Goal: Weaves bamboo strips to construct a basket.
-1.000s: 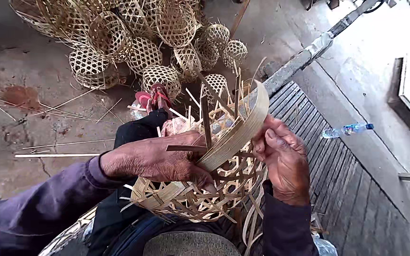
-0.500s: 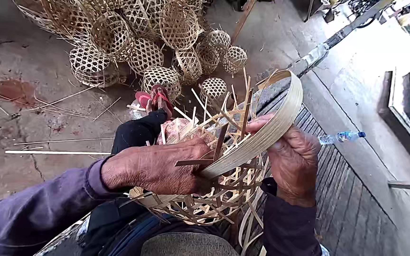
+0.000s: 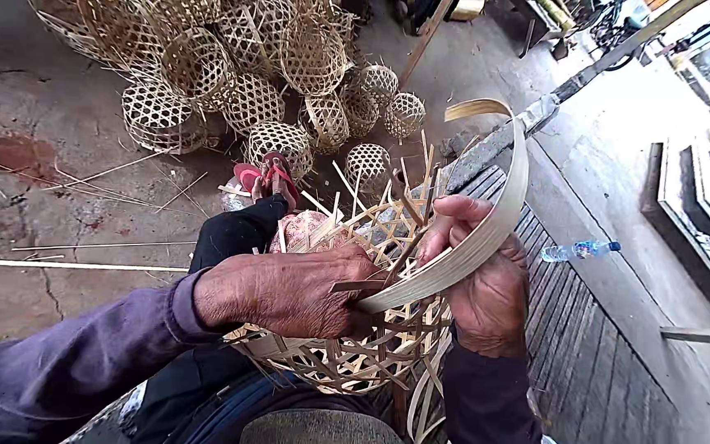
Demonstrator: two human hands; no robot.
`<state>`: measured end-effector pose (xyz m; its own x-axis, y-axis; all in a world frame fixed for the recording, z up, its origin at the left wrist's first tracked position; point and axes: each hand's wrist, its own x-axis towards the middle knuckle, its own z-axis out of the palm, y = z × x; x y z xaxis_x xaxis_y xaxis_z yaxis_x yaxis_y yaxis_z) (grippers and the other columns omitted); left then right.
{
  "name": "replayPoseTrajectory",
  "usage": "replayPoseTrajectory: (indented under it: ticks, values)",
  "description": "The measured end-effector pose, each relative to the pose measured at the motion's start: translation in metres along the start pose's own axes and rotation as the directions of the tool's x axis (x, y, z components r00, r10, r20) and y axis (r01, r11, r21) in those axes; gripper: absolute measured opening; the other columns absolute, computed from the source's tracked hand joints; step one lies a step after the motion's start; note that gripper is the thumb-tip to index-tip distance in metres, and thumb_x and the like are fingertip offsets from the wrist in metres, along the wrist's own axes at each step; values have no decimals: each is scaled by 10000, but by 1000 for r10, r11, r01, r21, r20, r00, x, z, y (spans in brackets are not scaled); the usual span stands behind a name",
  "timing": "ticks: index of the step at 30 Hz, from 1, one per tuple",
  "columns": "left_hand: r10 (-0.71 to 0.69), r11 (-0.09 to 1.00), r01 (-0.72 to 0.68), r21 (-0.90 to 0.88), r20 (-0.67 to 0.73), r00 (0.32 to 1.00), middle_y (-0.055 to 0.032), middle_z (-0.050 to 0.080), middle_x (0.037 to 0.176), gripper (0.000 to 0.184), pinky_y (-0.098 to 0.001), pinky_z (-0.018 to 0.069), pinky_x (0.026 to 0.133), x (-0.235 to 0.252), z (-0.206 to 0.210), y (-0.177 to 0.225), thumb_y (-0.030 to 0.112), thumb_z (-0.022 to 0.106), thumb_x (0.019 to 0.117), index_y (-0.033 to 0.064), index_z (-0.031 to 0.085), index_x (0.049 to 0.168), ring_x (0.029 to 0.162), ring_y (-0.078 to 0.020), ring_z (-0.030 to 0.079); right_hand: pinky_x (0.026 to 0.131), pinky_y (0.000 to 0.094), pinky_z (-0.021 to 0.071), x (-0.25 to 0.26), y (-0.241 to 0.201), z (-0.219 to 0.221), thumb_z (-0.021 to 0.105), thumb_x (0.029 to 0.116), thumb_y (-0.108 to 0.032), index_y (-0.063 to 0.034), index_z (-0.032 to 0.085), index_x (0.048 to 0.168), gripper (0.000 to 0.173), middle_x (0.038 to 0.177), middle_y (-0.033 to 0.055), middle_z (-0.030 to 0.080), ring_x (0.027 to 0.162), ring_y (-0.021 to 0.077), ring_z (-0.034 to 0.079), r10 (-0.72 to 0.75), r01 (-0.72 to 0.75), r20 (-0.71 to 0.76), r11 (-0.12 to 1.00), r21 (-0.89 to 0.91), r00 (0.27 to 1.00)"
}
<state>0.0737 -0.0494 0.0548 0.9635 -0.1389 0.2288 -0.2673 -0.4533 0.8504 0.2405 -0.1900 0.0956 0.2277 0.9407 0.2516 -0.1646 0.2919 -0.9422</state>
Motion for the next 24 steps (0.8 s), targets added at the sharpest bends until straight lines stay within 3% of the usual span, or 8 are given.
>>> replayPoseTrajectory:
  ticks: [2, 6, 10, 14, 17, 20, 22, 24]
  values:
    - [5, 1000, -5, -1, 4, 1000, 108, 607, 652, 94, -110, 434, 526, 1, 1, 1, 199, 668, 897, 143, 699, 829, 610, 85, 561, 628, 220, 615, 2, 0, -2, 428, 1098, -166, -82, 659, 1282, 308, 900, 27, 740, 744, 67, 720, 1, -2, 102, 1000, 9, 995]
    - [65, 998, -65, 22, 17, 998, 99, 545, 634, 136, -114, 388, 521, 3, 9, 4, 192, 657, 899, 130, 651, 778, 602, 74, 515, 642, 122, 563, 11, -15, -2, 594, 1035, -158, -35, 644, 1295, 292, 867, -30, 680, 722, -38, 632, 0, 128, 428, 954, -270, 904]
    - [61, 996, -61, 64, 6, 998, 109, 575, 652, 162, -98, 406, 550, 3, 7, 4, 222, 644, 917, 135, 693, 789, 628, 87, 532, 738, 167, 555, 14, -23, -3, 669, 983, -114, -8, 699, 1001, 112, 909, 27, 654, 839, 26, 632, -97, 345, 536, 856, -385, 839]
    - [107, 989, -100, 113, -53, 993, 116, 555, 645, 123, -106, 392, 520, 1, 12, 1, 232, 646, 886, 154, 663, 792, 615, 86, 521, 657, 132, 528, -6, -18, 0, 611, 1017, -129, -52, 683, 955, 123, 928, -24, 626, 775, -13, 597, -156, 269, 245, 791, -550, 957]
    - [67, 995, -63, 79, -39, 997, 115, 565, 653, 98, -104, 401, 520, -1, 12, 4, 214, 641, 885, 148, 687, 829, 612, 90, 528, 532, 143, 527, -34, 0, 2, 576, 1031, -167, -105, 708, 997, 150, 898, -27, 681, 629, -4, 610, -89, 67, -113, 980, -185, 990]
    - [-32, 999, 32, -16, -8, 999, 125, 596, 638, 96, -97, 429, 510, -2, 12, 1, 212, 658, 885, 169, 705, 814, 597, 95, 553, 480, 183, 519, -68, 15, 0, 600, 1018, -178, -74, 727, 1011, 165, 814, 29, 688, 544, 42, 603, -12, 47, -307, 993, 108, 952]
    - [-38, 998, 38, -49, 5, 999, 120, 595, 619, 126, -110, 419, 489, 1, 16, -3, 208, 661, 898, 166, 700, 786, 575, 84, 550, 549, 166, 553, -84, 17, 3, 594, 1036, -206, -67, 724, 1048, 191, 922, 11, 688, 647, 29, 635, -177, 138, -267, 978, -159, 947]
    - [-17, 999, 18, -48, 22, 1000, 125, 573, 624, 123, -95, 413, 503, 6, 24, 2, 187, 638, 913, 155, 684, 804, 578, 95, 530, 755, 140, 555, -82, 2, 15, 564, 1062, -223, -102, 703, 1034, 187, 1012, -26, 658, 880, 2, 643, -385, 240, -55, 676, -697, 921]
